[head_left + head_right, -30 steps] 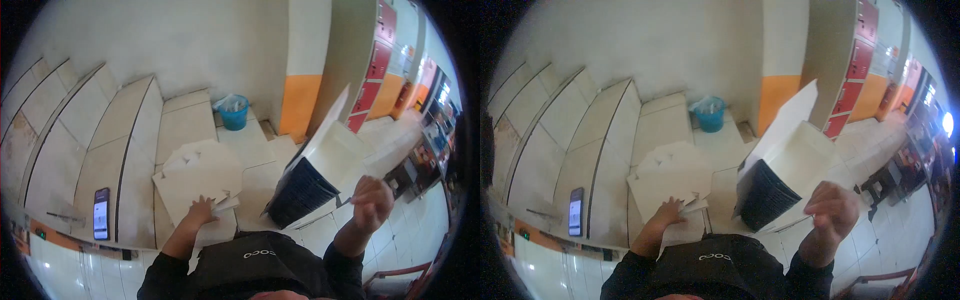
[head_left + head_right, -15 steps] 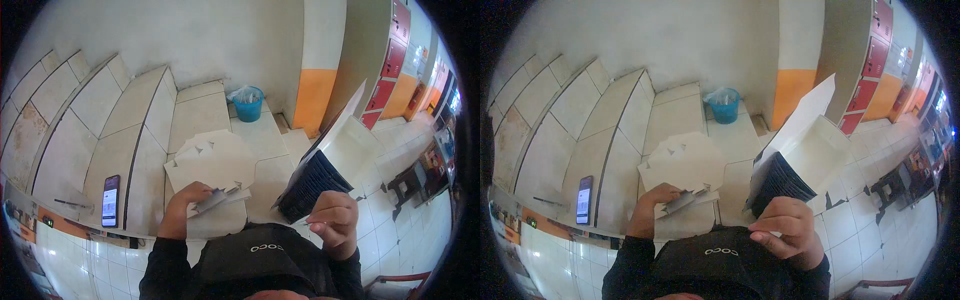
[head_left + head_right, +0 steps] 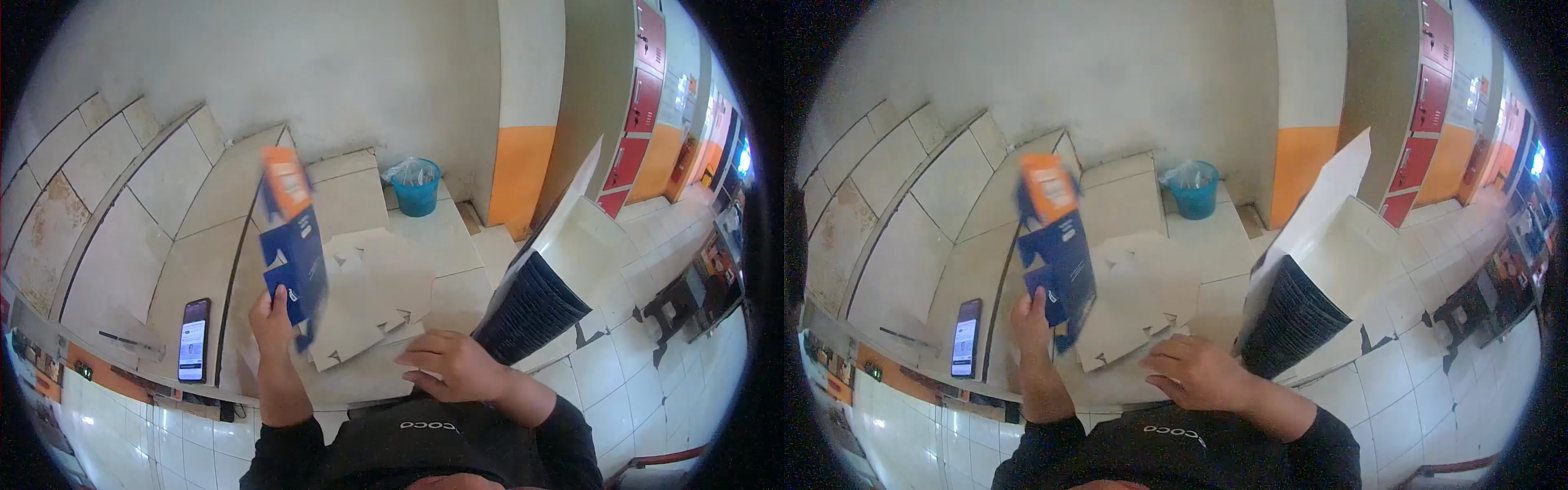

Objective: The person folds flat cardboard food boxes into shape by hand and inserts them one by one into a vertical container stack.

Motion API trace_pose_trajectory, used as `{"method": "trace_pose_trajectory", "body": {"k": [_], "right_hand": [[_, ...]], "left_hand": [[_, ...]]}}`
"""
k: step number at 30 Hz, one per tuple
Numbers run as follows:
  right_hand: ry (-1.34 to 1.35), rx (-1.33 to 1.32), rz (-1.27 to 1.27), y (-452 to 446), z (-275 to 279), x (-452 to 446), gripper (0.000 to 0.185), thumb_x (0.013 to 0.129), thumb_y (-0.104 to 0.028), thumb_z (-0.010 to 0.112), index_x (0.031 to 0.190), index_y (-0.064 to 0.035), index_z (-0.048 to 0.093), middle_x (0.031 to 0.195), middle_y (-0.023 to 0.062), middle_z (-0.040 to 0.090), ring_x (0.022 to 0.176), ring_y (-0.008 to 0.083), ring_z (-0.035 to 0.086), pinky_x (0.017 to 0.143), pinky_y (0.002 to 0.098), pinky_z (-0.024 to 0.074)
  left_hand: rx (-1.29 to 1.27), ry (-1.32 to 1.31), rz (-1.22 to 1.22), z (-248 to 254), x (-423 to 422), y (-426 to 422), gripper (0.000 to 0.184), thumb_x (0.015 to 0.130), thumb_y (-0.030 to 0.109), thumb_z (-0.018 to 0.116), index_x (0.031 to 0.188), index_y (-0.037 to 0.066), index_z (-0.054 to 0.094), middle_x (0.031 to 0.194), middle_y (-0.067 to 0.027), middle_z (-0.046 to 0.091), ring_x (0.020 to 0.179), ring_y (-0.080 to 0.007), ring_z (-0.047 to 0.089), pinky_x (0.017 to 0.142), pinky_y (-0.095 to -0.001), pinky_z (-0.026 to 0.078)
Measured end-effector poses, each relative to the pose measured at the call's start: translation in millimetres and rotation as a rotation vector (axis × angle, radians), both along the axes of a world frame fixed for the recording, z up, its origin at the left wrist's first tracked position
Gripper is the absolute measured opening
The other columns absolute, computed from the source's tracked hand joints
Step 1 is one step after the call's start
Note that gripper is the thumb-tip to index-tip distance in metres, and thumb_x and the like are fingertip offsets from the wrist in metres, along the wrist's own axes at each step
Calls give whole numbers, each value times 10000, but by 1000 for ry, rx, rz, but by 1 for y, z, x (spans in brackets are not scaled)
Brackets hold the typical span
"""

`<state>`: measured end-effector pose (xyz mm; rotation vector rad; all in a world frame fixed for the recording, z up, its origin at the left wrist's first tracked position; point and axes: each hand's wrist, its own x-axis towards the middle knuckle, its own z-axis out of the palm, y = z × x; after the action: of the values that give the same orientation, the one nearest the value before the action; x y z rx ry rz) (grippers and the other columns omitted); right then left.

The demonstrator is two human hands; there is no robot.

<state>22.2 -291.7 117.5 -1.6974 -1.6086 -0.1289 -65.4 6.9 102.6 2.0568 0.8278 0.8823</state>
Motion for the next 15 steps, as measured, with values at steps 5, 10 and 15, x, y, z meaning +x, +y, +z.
{"method": "trace_pose_trajectory", "body": {"k": [5, 10, 15], "right_hand": [[-170, -111, -251, 53, -17, -12, 630, 778, -116, 608, 1348, -78, 342, 1250, 197, 455, 1026, 359, 539, 852, 382, 474], [229, 82, -267, 42, -19, -21, 570, 721, 45, 517, 1278, -36, 434, 1130, 180, 545, 919, 354, 589, 775, 395, 500], [-132, 511, -390, 29, 2, -27, 364, 643, 97, 563, 986, -3, 633, 917, 98, 572, 654, 223, 592, 575, 283, 500]], "left_hand": [[-867, -718, -481, -8, 2, -46, 199, 860, 108, 599, 1023, -5, 590, 940, -56, 635, 786, -156, 607, 727, -287, 489], [-1065, -787, -836, -15, 4, -59, 275, 797, 4, 636, 1063, 2, 569, 1008, -89, 630, 846, -195, 623, 746, -317, 516], [-1012, -572, -947, -8, 4, -65, 318, 776, -63, 619, 1077, 18, 559, 992, -92, 633, 841, -184, 628, 733, -322, 539]]}}
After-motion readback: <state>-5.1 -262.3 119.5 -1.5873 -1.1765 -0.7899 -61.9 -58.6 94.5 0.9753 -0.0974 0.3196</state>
